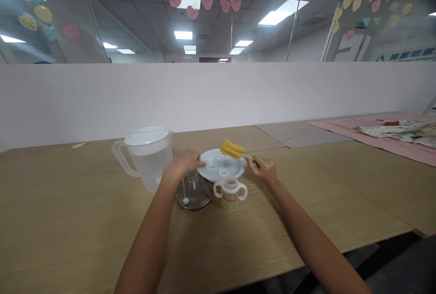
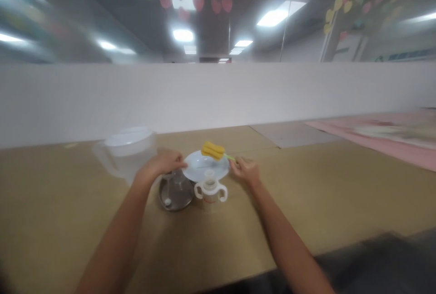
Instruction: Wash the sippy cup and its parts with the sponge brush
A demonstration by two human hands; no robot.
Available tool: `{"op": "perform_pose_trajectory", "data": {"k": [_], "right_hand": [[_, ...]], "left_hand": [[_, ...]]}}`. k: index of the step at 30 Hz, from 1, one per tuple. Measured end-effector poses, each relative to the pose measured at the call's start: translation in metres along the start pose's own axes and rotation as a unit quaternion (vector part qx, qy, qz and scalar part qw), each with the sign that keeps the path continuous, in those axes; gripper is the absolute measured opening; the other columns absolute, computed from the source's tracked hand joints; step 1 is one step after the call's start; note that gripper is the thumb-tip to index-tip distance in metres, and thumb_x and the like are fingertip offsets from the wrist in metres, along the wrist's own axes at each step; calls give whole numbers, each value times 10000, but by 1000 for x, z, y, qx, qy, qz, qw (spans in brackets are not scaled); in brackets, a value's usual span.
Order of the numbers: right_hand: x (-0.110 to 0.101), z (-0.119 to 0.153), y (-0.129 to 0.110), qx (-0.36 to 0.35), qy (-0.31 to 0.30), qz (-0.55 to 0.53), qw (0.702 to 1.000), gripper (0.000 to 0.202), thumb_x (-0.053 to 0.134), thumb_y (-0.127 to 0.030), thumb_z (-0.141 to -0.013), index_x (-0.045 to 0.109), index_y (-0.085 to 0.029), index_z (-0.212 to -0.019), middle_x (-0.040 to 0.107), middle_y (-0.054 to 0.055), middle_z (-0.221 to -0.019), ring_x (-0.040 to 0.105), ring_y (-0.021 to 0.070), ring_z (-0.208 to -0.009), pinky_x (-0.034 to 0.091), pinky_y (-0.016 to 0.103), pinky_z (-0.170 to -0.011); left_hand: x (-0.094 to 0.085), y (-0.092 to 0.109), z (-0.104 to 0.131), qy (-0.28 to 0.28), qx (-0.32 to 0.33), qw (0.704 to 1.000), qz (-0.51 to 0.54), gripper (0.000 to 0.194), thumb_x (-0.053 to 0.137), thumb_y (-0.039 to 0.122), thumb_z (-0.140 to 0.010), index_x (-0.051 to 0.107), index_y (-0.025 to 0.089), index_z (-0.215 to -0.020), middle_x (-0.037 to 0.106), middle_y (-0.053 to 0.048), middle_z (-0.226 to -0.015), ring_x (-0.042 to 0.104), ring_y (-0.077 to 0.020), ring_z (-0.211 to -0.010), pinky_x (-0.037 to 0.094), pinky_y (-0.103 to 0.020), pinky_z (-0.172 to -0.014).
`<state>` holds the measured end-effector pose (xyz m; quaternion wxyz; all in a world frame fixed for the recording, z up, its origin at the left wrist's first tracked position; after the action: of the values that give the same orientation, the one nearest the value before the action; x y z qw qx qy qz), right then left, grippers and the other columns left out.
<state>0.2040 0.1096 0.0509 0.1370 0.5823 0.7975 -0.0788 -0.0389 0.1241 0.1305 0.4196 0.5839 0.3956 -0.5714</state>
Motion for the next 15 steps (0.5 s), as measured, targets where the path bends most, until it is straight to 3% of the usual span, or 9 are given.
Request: {"op": "perform_pose_trajectory", "data": {"k": [3, 8, 12, 15], "right_hand": [[-2, 0, 0, -1, 20, -1, 1000, 427, 464, -383, -864, 461, -155, -503, 452, -19, -427, 364, 57, -412, 240, 199, -468], [0, 0, 0, 2, 15, -8, 1000, 437, 462, -384, -865, 454, -151, -495, 445, -18, -424, 350, 55, -411, 225, 197, -463], [0, 2, 1, 13, 18, 0, 1000, 435, 466, -393, -859, 462, -152, -498, 454, -18, -432, 354, 54, -410, 222, 198, -462], [0, 1, 0, 9, 22, 4, 1000, 436, 474, -392, -856, 459, -152, -493, 456, -20, -427, 355, 54, -405, 224, 199, -461]], "left_hand": [[24, -4, -7, -81, -28, 996, -38, 206, 722, 293, -571, 663, 166, -723, 684, -84, -820, 613, -214, -708, 427, -250, -591], [49, 2, -20, -115, -64, 989, -65, 329, 772, 225, -500, 685, 122, -800, 664, -174, -941, 633, -292, -814, 494, -323, -673], [48, 7, -18, -105, -69, 989, -74, 342, 778, 143, -479, 684, 84, -802, 664, -196, -892, 635, -312, -820, 506, -360, -721], [40, 17, -15, -48, -40, 996, -69, 236, 643, 107, -650, 666, 68, -882, 647, -216, -939, 616, -306, -906, 482, -373, -782]]}}
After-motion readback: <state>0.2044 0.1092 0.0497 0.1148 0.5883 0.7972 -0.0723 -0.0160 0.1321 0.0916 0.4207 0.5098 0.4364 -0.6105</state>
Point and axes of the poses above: each hand's wrist, its own z-axis away from the middle knuckle, its own x-axis out of the palm, y = z × x, the point moved 6 cm from there along -z, towards the middle knuckle
